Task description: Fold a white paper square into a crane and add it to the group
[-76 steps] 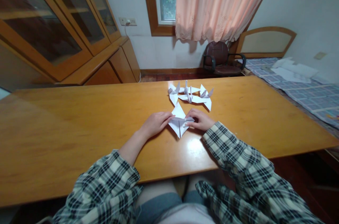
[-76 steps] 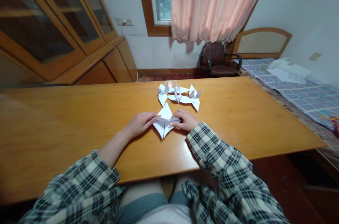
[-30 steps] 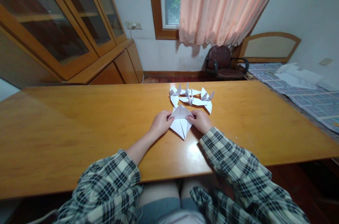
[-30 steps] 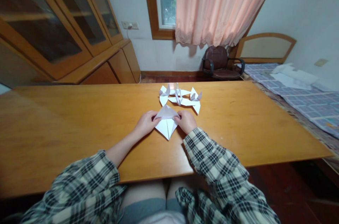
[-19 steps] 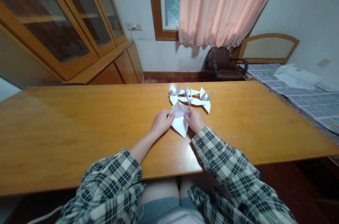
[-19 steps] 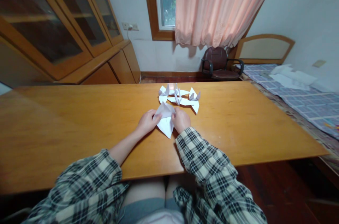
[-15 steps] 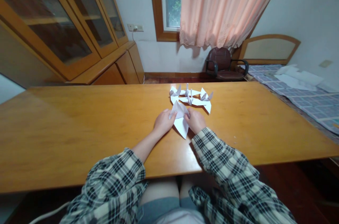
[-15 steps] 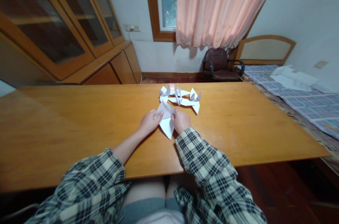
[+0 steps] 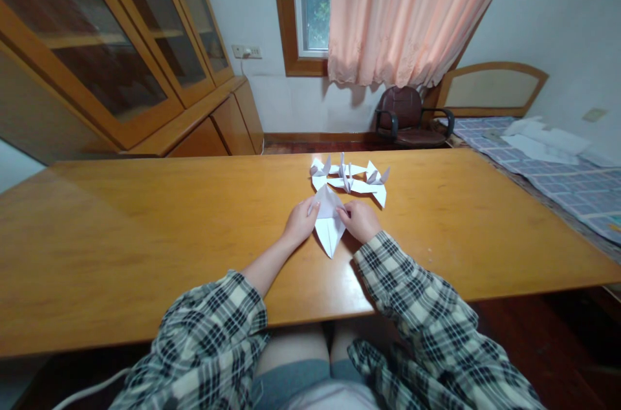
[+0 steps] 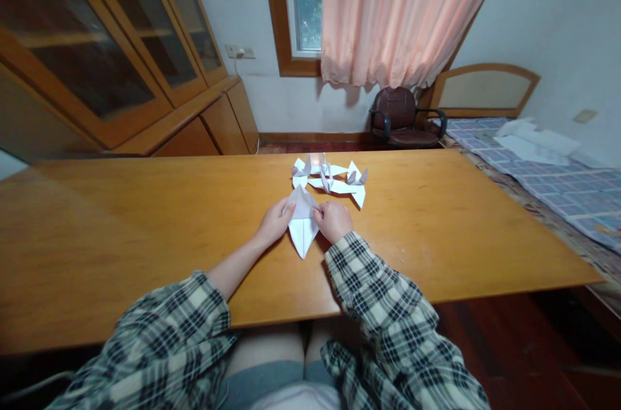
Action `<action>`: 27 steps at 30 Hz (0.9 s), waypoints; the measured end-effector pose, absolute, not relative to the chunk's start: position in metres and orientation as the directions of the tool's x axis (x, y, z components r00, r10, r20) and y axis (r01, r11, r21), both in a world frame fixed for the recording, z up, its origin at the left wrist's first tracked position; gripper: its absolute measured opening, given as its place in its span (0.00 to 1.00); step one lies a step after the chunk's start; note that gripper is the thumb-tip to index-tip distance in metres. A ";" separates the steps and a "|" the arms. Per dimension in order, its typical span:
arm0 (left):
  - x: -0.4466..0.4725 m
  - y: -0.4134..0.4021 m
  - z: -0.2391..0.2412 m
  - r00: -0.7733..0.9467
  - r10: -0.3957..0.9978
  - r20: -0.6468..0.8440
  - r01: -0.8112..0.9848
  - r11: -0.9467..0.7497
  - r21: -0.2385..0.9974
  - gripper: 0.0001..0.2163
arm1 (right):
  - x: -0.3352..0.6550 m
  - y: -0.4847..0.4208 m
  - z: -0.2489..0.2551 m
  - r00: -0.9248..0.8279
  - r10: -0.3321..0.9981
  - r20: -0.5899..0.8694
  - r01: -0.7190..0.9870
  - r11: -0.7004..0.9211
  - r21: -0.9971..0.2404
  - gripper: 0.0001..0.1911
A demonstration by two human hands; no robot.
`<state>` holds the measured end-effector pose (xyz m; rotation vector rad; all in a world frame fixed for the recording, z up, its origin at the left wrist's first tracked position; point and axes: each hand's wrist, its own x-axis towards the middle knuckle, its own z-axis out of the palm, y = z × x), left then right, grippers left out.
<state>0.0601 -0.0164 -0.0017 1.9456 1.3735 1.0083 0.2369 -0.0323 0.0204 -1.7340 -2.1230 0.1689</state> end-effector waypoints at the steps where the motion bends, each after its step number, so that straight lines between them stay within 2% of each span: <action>1: 0.060 -0.017 -0.002 0.205 0.944 0.257 0.536 -0.328 0.778 0.16 | 0.237 -0.032 0.021 -0.148 0.957 0.251 0.908 0.232 -0.349 0.16; 4: 0.060 -0.017 -0.002 0.230 0.939 0.256 0.565 -0.343 0.750 0.17 | 0.236 -0.029 0.023 -0.155 0.932 0.327 0.839 0.299 -0.454 0.14; 8: 0.060 -0.018 -0.004 0.229 0.932 0.281 0.613 -0.362 0.702 0.16 | 0.229 -0.023 0.020 -0.148 0.925 0.349 0.688 0.349 -0.636 0.15; 13: 0.060 -0.019 -0.004 0.231 0.930 0.286 0.631 -0.367 0.684 0.16 | 0.220 -0.017 0.014 -0.072 0.925 0.373 0.568 0.346 -0.747 0.15; 16: 0.061 -0.019 -0.005 0.231 0.928 0.291 0.635 -0.371 0.678 0.16 | 0.216 -0.016 0.014 -0.050 0.926 0.373 0.580 0.331 -0.744 0.16; 23: 0.063 -0.018 -0.010 0.204 0.934 0.293 0.618 -0.355 0.701 0.17 | 0.208 -0.021 0.018 0.010 0.930 0.368 0.719 0.249 -0.649 0.17; 27: 0.065 -0.018 -0.012 0.190 0.935 0.300 0.589 -0.353 0.727 0.18 | 0.202 -0.022 0.016 0.036 0.923 0.384 0.720 0.243 -0.651 0.18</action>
